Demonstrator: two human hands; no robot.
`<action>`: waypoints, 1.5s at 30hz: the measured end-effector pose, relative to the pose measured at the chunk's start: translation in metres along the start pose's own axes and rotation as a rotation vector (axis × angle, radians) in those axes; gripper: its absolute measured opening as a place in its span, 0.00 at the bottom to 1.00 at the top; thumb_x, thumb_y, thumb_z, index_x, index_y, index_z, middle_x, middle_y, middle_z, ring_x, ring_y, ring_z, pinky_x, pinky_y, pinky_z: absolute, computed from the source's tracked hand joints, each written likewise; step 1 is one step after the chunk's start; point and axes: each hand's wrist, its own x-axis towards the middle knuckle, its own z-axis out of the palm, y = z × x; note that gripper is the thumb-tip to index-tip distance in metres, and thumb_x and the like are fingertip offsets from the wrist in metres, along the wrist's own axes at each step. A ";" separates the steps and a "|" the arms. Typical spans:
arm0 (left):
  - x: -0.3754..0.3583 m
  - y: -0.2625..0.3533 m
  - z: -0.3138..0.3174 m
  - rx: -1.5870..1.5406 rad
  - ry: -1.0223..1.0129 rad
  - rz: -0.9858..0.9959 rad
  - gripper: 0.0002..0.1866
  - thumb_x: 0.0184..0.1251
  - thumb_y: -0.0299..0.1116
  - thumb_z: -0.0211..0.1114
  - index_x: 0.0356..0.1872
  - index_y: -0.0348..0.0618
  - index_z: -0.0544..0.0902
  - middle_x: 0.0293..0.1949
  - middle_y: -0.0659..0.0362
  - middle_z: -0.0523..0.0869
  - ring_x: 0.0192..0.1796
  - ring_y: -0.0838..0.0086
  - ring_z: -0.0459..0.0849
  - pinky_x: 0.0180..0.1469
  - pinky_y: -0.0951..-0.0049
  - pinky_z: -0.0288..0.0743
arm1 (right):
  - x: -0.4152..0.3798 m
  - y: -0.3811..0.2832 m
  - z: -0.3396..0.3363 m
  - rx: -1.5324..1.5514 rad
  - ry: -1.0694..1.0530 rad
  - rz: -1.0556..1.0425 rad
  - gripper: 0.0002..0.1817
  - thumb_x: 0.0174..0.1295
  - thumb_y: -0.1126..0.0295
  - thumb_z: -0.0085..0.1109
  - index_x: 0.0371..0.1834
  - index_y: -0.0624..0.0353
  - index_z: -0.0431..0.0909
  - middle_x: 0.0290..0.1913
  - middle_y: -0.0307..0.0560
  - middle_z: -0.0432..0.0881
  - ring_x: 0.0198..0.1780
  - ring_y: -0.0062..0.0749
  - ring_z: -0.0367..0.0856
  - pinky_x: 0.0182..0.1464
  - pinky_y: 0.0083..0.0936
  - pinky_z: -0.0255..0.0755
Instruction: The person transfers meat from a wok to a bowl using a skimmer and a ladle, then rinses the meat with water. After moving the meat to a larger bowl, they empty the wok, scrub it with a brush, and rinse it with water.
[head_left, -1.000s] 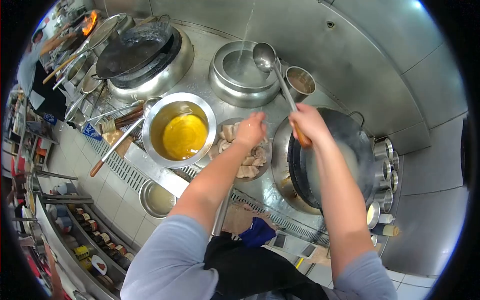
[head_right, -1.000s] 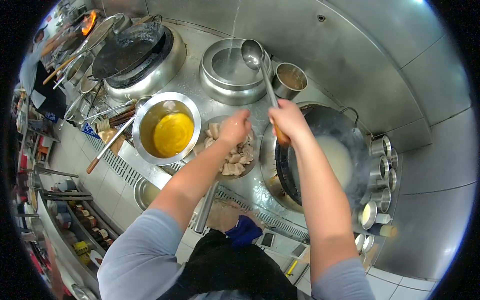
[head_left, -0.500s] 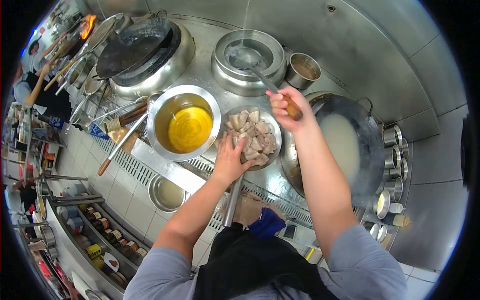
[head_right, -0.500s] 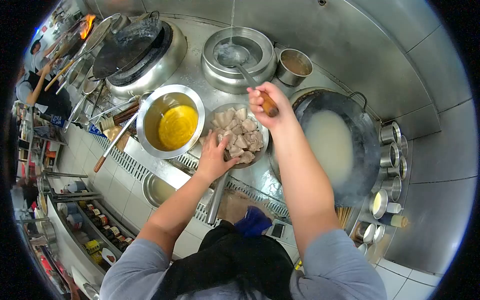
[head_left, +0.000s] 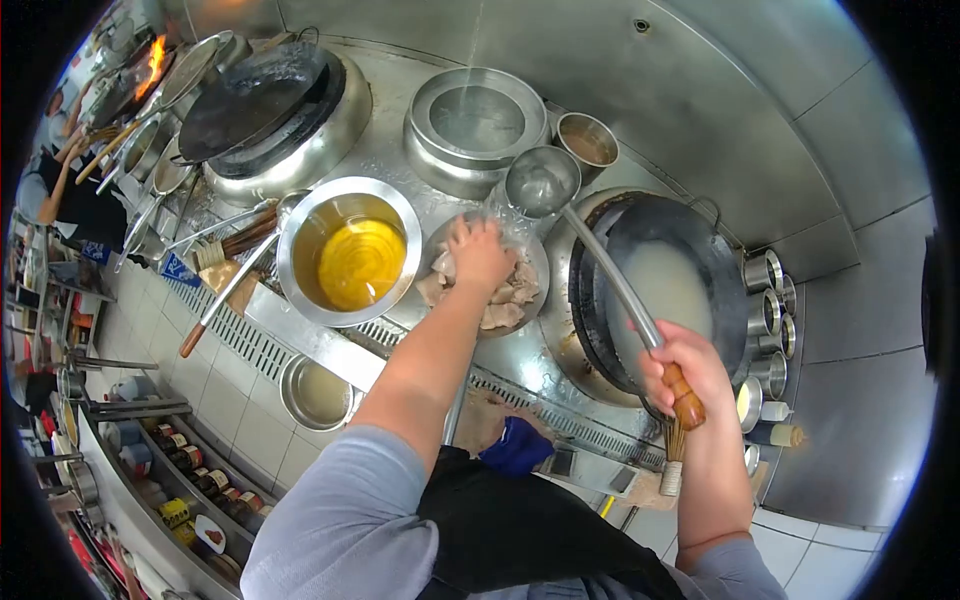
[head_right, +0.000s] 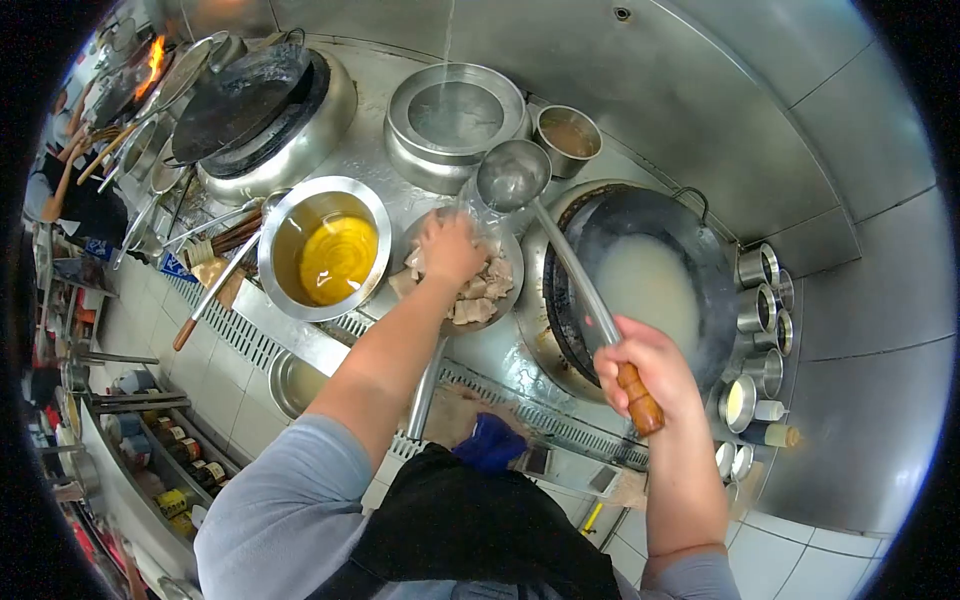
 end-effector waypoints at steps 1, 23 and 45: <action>0.003 0.003 0.001 0.043 -0.068 0.016 0.31 0.56 0.42 0.65 0.63 0.48 0.72 0.65 0.49 0.71 0.73 0.50 0.57 0.71 0.46 0.52 | -0.009 0.002 0.000 -0.125 0.074 0.010 0.22 0.58 0.75 0.48 0.57 0.66 0.70 0.22 0.42 0.72 0.12 0.24 0.67 0.13 0.20 0.64; -0.110 -0.067 -0.024 0.328 -0.015 0.091 0.21 0.59 0.27 0.55 0.55 0.34 0.75 0.57 0.44 0.74 0.66 0.54 0.68 0.65 0.63 0.64 | 0.301 -0.033 0.043 -0.724 0.163 -0.236 0.05 0.56 0.73 0.53 0.28 0.62 0.70 0.21 0.43 0.74 0.18 0.28 0.72 0.20 0.26 0.67; -0.050 -0.041 -0.010 -0.189 0.144 -0.385 0.31 0.63 0.48 0.60 0.64 0.45 0.69 0.64 0.38 0.68 0.64 0.44 0.69 0.64 0.49 0.63 | 0.049 0.009 0.003 0.430 -0.246 0.055 0.22 0.63 0.72 0.43 0.60 0.67 0.68 0.23 0.41 0.69 0.13 0.23 0.66 0.12 0.22 0.63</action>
